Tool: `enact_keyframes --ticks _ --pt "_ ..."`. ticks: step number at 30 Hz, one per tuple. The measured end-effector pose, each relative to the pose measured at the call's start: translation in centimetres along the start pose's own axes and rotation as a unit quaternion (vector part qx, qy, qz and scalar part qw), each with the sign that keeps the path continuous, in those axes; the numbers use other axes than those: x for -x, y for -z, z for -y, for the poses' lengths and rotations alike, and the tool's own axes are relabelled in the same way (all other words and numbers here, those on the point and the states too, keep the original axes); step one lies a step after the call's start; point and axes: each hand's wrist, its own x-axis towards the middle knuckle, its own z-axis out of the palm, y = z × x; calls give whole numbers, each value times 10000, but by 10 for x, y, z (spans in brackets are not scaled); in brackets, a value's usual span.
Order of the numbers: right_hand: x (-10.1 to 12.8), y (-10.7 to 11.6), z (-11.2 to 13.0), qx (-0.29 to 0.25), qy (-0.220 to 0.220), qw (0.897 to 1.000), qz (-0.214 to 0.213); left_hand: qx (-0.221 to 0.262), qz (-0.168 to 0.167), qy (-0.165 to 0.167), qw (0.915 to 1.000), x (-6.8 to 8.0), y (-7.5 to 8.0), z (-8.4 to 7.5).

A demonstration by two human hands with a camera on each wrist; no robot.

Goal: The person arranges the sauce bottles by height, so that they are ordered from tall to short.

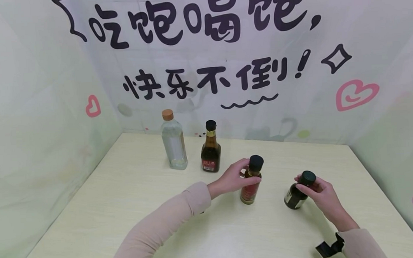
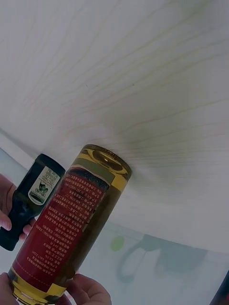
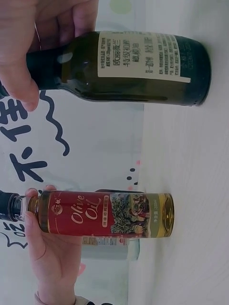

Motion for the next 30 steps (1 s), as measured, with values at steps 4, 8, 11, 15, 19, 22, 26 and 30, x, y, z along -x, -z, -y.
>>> enact_keyframes --ticks 4,8,11,15,19,22,26,30 --pt "0 0 0 -33 14 10000 -6 32 119 56 9999 0 2 0" --pt "0 0 -2 -83 52 9999 -55 90 213 85 9997 -1 3 0" --pt "0 0 -3 -33 61 9999 -79 142 237 124 9995 -1 3 1" --pt "0 1 -6 129 45 9999 -41 235 247 185 9992 -1 2 2" --pt "-1 2 -9 50 88 9999 10 306 240 204 9990 -3 0 3" --pt "0 1 -6 -123 48 9999 -15 331 217 230 9990 -4 0 2" --pt "0 0 -2 -89 -33 9999 -47 432 202 362 9982 -4 -1 2" --pt "-1 0 0 -6 -24 10000 -44 561 237 534 9967 -5 -1 1"
